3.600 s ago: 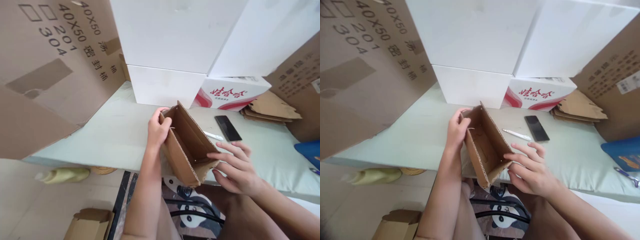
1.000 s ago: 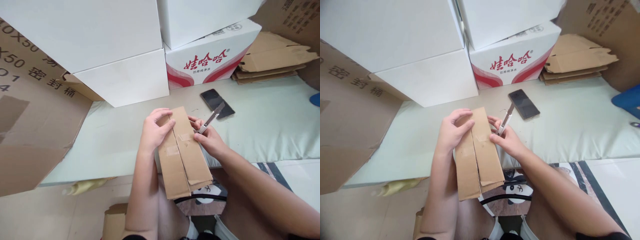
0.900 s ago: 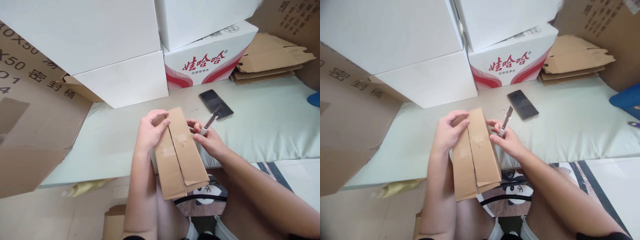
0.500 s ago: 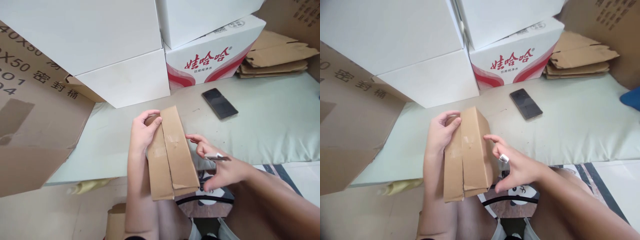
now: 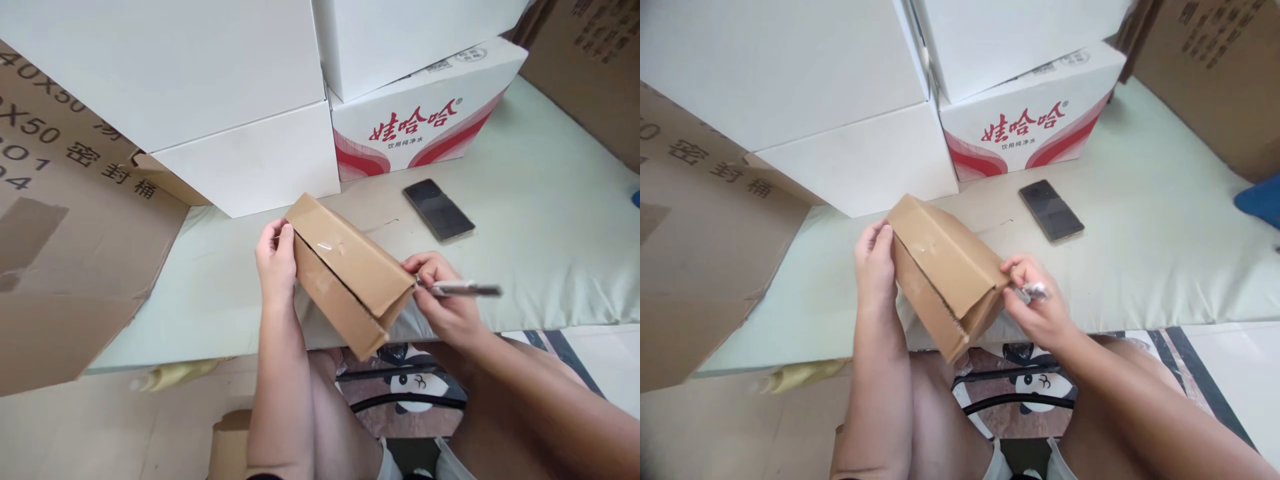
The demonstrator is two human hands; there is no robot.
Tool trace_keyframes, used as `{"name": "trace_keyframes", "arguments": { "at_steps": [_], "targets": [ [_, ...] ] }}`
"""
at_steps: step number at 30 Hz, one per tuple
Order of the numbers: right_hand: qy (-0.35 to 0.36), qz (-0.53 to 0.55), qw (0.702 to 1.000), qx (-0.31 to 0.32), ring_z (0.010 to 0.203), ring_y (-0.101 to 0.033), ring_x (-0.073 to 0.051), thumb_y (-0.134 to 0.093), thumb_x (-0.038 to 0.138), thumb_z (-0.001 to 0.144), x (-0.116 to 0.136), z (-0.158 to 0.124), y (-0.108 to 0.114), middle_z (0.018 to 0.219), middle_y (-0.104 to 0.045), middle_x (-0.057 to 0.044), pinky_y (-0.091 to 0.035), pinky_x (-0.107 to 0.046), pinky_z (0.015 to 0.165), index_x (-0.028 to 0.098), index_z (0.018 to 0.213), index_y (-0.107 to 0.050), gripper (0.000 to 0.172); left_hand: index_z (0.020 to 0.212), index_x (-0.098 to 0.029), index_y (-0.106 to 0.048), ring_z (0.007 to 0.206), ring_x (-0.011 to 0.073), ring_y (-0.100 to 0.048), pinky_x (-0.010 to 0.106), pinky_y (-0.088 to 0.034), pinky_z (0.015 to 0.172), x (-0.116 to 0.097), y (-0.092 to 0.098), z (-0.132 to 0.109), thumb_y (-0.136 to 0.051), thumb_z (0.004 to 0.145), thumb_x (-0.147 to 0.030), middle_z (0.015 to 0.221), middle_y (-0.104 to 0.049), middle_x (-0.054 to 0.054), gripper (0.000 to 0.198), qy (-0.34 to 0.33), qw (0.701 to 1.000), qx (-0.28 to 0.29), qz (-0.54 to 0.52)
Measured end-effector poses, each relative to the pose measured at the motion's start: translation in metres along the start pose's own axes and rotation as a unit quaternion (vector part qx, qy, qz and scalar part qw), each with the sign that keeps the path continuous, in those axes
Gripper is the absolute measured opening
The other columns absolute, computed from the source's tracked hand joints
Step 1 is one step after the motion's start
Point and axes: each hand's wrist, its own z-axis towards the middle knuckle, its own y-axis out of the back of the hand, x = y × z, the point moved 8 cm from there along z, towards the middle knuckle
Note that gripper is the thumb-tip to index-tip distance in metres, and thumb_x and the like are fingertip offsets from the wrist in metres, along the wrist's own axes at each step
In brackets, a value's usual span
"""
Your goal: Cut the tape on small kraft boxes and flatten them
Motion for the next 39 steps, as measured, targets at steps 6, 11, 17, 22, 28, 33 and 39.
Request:
{"name": "trace_keyframes", "arguments": {
  "at_steps": [6, 11, 17, 22, 28, 33, 39],
  "targets": [
    [-0.185, 0.031, 0.974, -0.129, 0.058, -0.041, -0.015, -0.063, 0.060, 0.089, -0.044, 0.010, 0.025, 0.066, -0.045, 0.002, -0.036, -0.030, 0.055, 0.025, 0.069, -0.046, 0.044, 0.099, -0.022, -0.072, 0.071, 0.0146, -0.055, 0.025, -0.045, 0.059, -0.006, -0.007, -0.002, -0.073, 0.081, -0.046, 0.088, -0.062, 0.004, 0.030, -0.010, 0.999, 0.036, 0.015],
    [-0.223, 0.059, 0.967, -0.110, 0.054, -0.040, -0.014, -0.059, 0.078, 0.083, -0.055, 0.010, 0.018, 0.060, -0.043, 0.003, -0.033, -0.029, 0.049, 0.026, 0.071, -0.042, 0.056, 0.097, -0.023, -0.071, 0.067, 0.0143, -0.050, 0.025, -0.041, 0.056, -0.008, -0.008, -0.002, -0.072, 0.081, -0.042, 0.081, -0.055, 0.002, 0.025, 0.005, 0.999, 0.029, 0.015],
    [-0.185, 0.083, 0.969, -0.143, 0.072, -0.058, -0.019, -0.061, 0.076, 0.083, -0.056, 0.014, 0.023, 0.079, -0.059, -0.002, -0.046, -0.031, 0.064, 0.026, 0.078, -0.049, 0.051, 0.106, -0.024, -0.069, 0.073, 0.0168, -0.051, 0.028, -0.040, 0.062, -0.006, -0.004, -0.001, -0.064, 0.079, -0.034, 0.079, -0.053, 0.001, 0.030, 0.008, 1.000, 0.010, 0.015],
    [-0.174, 0.093, 0.975, -0.104, 0.091, -0.066, -0.024, -0.056, 0.075, 0.086, -0.056, 0.020, 0.016, 0.085, -0.065, -0.005, -0.052, -0.035, 0.074, 0.027, 0.080, -0.047, 0.048, 0.129, -0.028, -0.061, 0.080, 0.0193, -0.053, 0.032, -0.045, 0.072, -0.001, -0.003, 0.000, -0.064, 0.079, -0.038, 0.089, -0.057, 0.002, 0.051, 0.007, 1.000, 0.013, -0.001],
    [-0.171, 0.083, 0.977, -0.097, 0.092, -0.065, -0.024, -0.057, 0.075, 0.086, -0.061, 0.018, 0.017, 0.088, -0.064, -0.005, -0.051, -0.036, 0.078, 0.027, 0.079, -0.048, 0.049, 0.150, -0.035, -0.042, 0.075, 0.0188, -0.050, 0.033, -0.045, 0.075, 0.000, -0.001, 0.000, -0.065, 0.078, -0.033, 0.084, -0.056, 0.000, 0.075, -0.003, 0.999, 0.037, 0.018],
    [-0.161, 0.061, 0.979, -0.107, 0.085, -0.062, -0.022, -0.056, 0.076, 0.085, -0.060, 0.018, 0.020, 0.084, -0.060, -0.003, -0.047, -0.034, 0.072, 0.027, 0.080, -0.049, 0.050, 0.107, -0.028, -0.069, 0.085, 0.0223, -0.056, 0.035, -0.046, 0.078, 0.000, -0.005, 0.000, -0.064, 0.080, -0.041, 0.087, -0.055, 0.003, 0.030, -0.035, 0.997, 0.054, 0.045],
    [-0.216, 0.047, 0.971, -0.090, 0.055, -0.044, -0.017, -0.056, 0.082, 0.082, -0.060, 0.013, 0.016, 0.062, -0.045, 0.004, -0.035, -0.031, 0.053, 0.027, 0.080, -0.048, 0.055, 0.109, -0.029, -0.060, 0.138, 0.0307, -0.045, 0.040, -0.043, 0.106, 0.005, -0.012, 0.002, -0.060, 0.078, -0.038, 0.138, -0.053, 0.007, 0.031, -0.043, 0.996, 0.081, 0.021]
  ]
}}
